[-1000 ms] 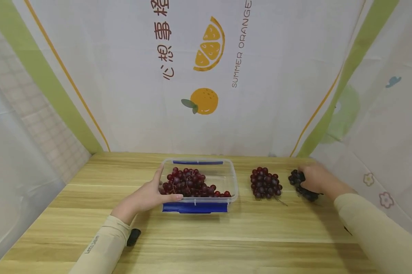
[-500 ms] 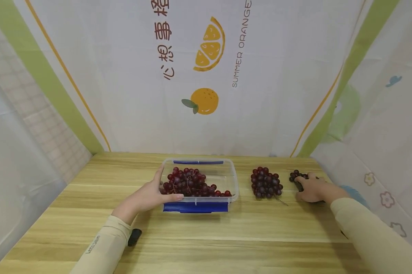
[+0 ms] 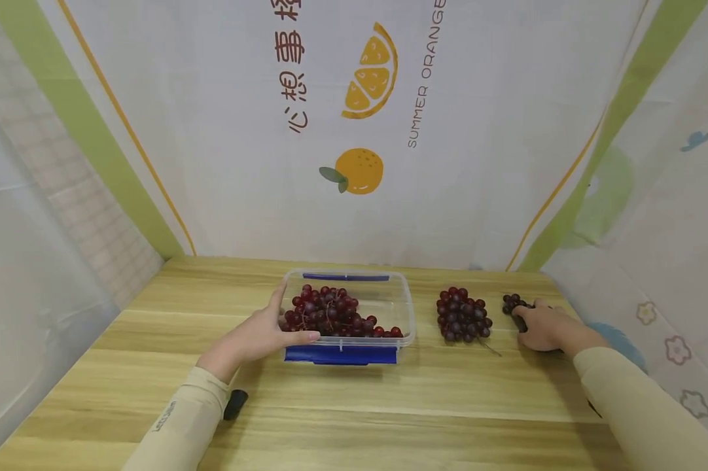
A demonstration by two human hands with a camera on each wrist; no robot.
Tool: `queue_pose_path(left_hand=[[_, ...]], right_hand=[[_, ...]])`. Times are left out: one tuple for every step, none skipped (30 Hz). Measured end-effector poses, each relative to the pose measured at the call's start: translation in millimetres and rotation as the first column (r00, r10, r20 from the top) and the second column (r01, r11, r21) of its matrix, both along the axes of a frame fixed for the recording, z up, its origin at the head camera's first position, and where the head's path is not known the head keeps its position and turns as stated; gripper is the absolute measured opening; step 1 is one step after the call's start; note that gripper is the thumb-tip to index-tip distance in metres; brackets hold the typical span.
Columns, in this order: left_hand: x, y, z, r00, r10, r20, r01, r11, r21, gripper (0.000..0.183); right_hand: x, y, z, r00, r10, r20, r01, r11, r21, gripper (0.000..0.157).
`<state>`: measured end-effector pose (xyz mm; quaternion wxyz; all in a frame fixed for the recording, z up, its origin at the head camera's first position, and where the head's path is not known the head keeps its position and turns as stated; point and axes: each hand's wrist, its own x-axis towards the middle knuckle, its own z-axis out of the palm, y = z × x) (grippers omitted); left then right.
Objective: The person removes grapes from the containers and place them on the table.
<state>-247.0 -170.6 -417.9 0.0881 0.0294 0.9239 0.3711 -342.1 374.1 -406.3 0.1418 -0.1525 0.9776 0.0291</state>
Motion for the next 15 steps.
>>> queue_pose_path(left_hand=[[-0.4, 0.1, 0.2, 1.000, -0.001, -0.001, 0.001, 1.000, -0.002, 0.145], [-0.5, 0.2, 0.4, 1.000, -0.001, -0.001, 0.001, 1.000, -0.005, 0.145], [-0.5, 0.4, 0.7, 1.000, -0.001, -0.003, 0.001, 1.000, -0.007, 0.144], [-0.3, 0.5, 0.9, 1.000, -0.002, -0.004, 0.002, 1.000, -0.009, 0.144], [-0.2, 0.6, 1.2, 1.000, -0.002, -0.004, 0.002, 1.000, -0.009, 0.144], [0.2, 0.6, 1.4, 1.000, -0.002, -0.003, 0.002, 1.000, -0.010, 0.144], [0.5, 0.7, 1.5, 1.000, -0.002, -0.002, 0.002, 1.000, -0.012, 0.144], [0.5, 0.8, 1.5, 1.000, -0.002, -0.001, 0.002, 1.000, -0.011, 0.144], [0.3, 0.7, 1.5, 1.000, -0.003, -0.001, 0.003, 1.000, -0.011, 0.143], [0.2, 0.5, 1.5, 1.000, -0.003, -0.001, 0.003, 1.000, -0.013, 0.143], [-0.2, 0.5, 1.3, 1.000, -0.003, -0.003, 0.003, 1.000, -0.014, 0.143], [-0.2, 0.3, 0.8, 1.000, -0.003, -0.003, 0.003, 1.000, -0.016, 0.143], [-0.4, 0.2, 0.3, 1.000, -0.003, -0.004, 0.003, 1.000, -0.018, 0.142], [-0.8, 0.2, -0.1, 1.000, -0.004, -0.005, 0.004, 1.000, -0.016, 0.142], [-1.0, 0.2, -0.4, 1.000, -0.004, -0.007, 0.004, 1.000, -0.017, 0.142]], right_hand=[[0.1, 0.3, -0.5, 1.000, 0.006, -0.004, -0.006, 1.000, -0.001, 0.062], [0.3, 0.8, -0.9, 1.000, 0.011, -0.007, -0.011, 1.000, -0.004, 0.061], [1.1, 0.0, -0.6, 1.000, 0.016, -0.010, -0.016, 1.000, -0.005, 0.060], [1.7, -0.3, -0.6, 1.000, 0.020, -0.013, -0.021, 1.000, -0.008, 0.060], [2.2, -0.5, -0.9, 1.000, 0.021, -0.013, -0.021, 1.000, -0.011, 0.059], [2.6, -0.6, -1.0, 1.000, 0.020, -0.013, -0.020, 1.000, -0.013, 0.059], [3.0, -0.8, -0.9, 1.000, 0.018, -0.012, -0.019, 1.000, -0.013, 0.058], [3.3, -0.9, -0.6, 1.000, 0.016, -0.009, -0.016, 1.000, -0.014, 0.058], [3.3, -1.3, 0.0, 1.000, 0.014, -0.008, -0.014, 1.000, -0.014, 0.057], [3.0, -1.2, 0.0, 1.000, 0.013, -0.005, -0.014, 1.000, -0.015, 0.057], [2.6, -1.0, 0.2, 1.000, 0.009, -0.002, -0.009, 1.000, -0.018, 0.057], [2.3, -0.8, 0.2, 1.000, 0.006, 0.001, -0.006, 1.000, -0.021, 0.057], [1.9, -0.5, 0.1, 1.000, 0.005, 0.005, -0.005, 1.000, -0.024, 0.057], [1.6, -0.2, 0.1, 1.000, 0.006, 0.006, -0.006, 1.000, -0.029, 0.057], [1.4, 0.0, -0.1, 1.000, 0.008, 0.005, -0.008, 0.999, -0.033, 0.057]])
